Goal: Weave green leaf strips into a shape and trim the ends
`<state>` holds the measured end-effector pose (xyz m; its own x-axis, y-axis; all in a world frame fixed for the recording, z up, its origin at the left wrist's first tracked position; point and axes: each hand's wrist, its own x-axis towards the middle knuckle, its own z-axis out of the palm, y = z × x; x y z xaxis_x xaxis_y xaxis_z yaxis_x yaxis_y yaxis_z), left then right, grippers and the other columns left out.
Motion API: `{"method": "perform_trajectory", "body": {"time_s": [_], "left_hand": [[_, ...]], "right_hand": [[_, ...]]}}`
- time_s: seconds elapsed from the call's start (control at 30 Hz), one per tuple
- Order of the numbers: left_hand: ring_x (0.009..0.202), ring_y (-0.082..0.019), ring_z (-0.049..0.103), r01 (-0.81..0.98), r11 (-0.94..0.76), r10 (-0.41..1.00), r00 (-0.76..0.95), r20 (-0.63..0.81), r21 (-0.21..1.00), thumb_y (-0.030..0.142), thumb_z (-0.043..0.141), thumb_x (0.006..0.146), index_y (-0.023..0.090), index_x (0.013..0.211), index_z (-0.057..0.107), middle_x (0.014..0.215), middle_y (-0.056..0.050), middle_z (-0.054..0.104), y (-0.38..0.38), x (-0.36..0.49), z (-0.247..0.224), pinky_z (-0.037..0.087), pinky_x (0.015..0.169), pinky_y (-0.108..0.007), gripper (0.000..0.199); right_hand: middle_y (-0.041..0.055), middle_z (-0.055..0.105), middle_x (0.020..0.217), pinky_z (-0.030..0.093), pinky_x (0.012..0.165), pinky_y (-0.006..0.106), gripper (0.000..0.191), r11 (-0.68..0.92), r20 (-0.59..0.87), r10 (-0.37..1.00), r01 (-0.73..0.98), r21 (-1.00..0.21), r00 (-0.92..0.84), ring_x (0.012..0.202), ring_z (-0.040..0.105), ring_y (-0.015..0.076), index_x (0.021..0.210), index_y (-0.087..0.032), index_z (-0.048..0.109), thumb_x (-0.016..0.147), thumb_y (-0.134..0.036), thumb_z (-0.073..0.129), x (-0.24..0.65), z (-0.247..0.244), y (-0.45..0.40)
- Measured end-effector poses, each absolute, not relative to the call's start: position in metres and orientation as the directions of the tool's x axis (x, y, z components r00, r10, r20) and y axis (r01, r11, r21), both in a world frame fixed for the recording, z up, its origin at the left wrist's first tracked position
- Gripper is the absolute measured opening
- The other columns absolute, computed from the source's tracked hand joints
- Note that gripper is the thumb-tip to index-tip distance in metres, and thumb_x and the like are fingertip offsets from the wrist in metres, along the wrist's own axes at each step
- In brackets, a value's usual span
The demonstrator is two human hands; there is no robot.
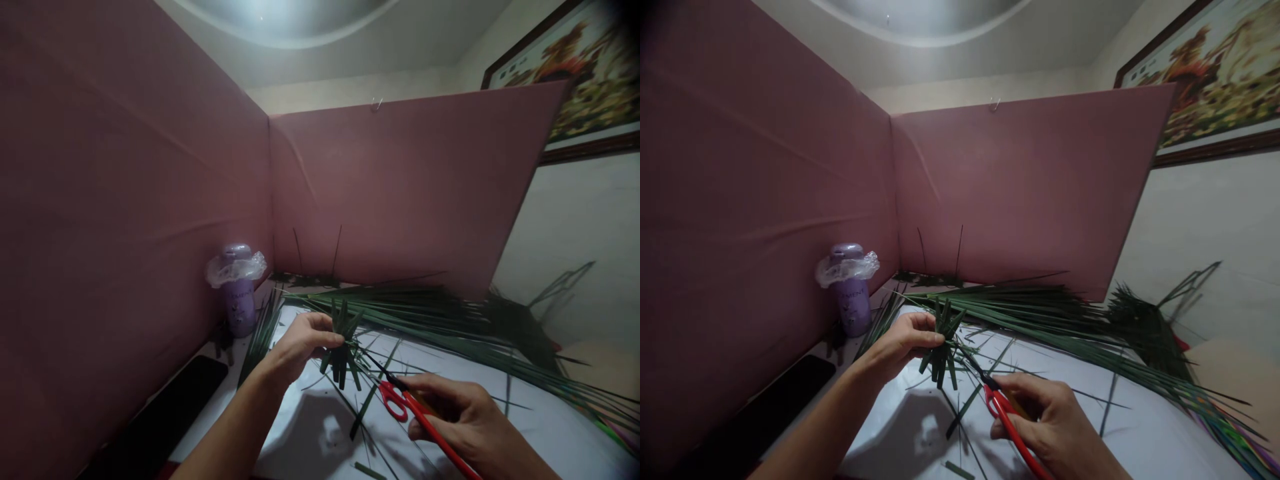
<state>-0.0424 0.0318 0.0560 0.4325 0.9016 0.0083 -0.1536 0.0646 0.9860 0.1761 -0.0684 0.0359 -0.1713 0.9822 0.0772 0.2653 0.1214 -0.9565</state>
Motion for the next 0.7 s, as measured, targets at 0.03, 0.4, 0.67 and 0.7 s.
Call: {"method": "perform_trajectory", "body": {"time_s": [0.03, 0.4, 0.67, 0.7], "left_hand": [[0.049, -0.008, 0.052, -0.151, 0.065, 0.902, 0.432, 0.006, 0.986, 0.019, 0.073, 0.053, 0.012, 0.066, 0.059, 0.06, 0.0, 0.06, 0.0318, -0.0423, 0.0559, 0.029, 0.044, -0.019, 0.02], [0.049, -0.008, 0.052, -0.151, 0.065, 0.896, 0.445, 0.009, 0.986, 0.018, 0.071, 0.054, 0.012, 0.066, 0.059, 0.059, 0.0, 0.059, 0.0325, -0.043, 0.0551, 0.029, 0.044, -0.019, 0.018], [0.047, -0.009, 0.052, -0.163, 0.078, 0.898, 0.44, 0.001, 0.984, 0.019, 0.073, 0.052, 0.012, 0.063, 0.058, 0.056, 0.001, 0.058, 0.0326, -0.0422, 0.056, 0.031, 0.045, -0.02, 0.021], [0.047, -0.009, 0.051, -0.164, 0.08, 0.897, 0.441, 0.0, 0.983, 0.019, 0.073, 0.051, 0.012, 0.063, 0.058, 0.056, 0.001, 0.057, 0.0323, -0.0422, 0.0562, 0.031, 0.045, -0.02, 0.021]], "right_hand": [[0.0, 0.066, 0.073, 0.051, 0.059, 0.022, 0.027, 0.12, 0.076, 0.982, 0.263, -0.957, -0.171, 0.063, 0.061, 0.0155, 0.094, -0.021, 0.07, 0.068, -0.026, 0.071, 0.176, 0.0358, -0.0683], [0.0001, 0.063, 0.073, 0.048, 0.059, 0.021, 0.023, 0.129, 0.075, 0.98, 0.296, -0.946, -0.187, 0.063, 0.057, 0.0141, 0.092, -0.02, 0.069, 0.071, -0.028, 0.068, 0.1762, 0.0335, -0.0677], [-0.003, 0.056, 0.064, 0.045, 0.059, 0.019, 0.02, 0.131, 0.071, 0.983, 0.377, -0.917, -0.17, 0.062, 0.056, 0.013, 0.089, -0.02, 0.064, 0.071, -0.028, 0.067, 0.1737, 0.0333, -0.0699], [-0.0033, 0.056, 0.063, 0.045, 0.058, 0.019, 0.02, 0.124, 0.063, 0.984, 0.382, -0.916, -0.167, 0.062, 0.056, 0.013, 0.088, -0.02, 0.063, 0.071, -0.028, 0.067, 0.1737, 0.0339, -0.0704]]}}
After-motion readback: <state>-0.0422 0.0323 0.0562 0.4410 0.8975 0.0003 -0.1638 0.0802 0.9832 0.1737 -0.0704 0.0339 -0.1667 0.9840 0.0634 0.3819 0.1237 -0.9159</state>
